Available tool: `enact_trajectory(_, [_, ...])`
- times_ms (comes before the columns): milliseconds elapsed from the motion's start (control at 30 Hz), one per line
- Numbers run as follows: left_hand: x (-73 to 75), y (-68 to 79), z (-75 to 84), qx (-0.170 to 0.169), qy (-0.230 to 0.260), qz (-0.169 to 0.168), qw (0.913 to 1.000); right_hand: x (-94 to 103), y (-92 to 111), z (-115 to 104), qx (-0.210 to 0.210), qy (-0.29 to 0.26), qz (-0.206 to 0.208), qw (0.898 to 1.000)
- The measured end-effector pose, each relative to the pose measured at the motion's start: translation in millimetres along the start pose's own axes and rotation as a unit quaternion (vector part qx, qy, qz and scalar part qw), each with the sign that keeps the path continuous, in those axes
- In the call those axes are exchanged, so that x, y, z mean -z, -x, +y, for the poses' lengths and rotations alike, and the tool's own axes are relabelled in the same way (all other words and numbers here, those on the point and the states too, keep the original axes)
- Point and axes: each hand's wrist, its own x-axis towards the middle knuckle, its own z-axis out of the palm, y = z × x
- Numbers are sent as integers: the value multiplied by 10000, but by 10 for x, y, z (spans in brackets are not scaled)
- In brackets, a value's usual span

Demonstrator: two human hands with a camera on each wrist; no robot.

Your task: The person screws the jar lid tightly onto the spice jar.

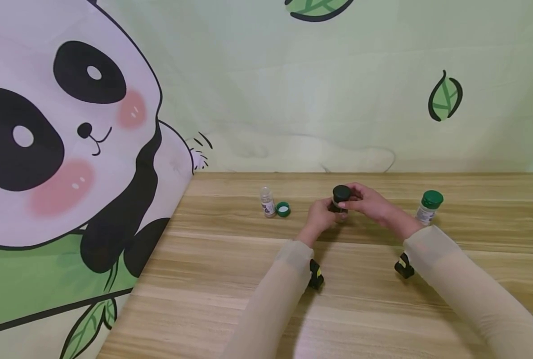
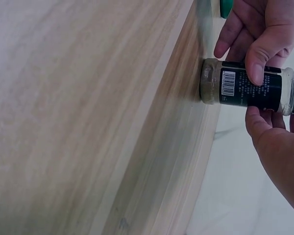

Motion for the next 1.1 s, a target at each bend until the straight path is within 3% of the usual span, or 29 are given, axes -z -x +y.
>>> enact_trajectory(267, [0,12,6,87,46,-21,9999,-8,0,-10,-117,-24,76,9999])
enact_trajectory(700, [-3,-2,4,61,-1,11,10000,86,15,12,280,134,-539,9981])
enact_trajectory(1100, [-6,-2,11,94,54,29,9999,64,13,0,259,238,-423,9985])
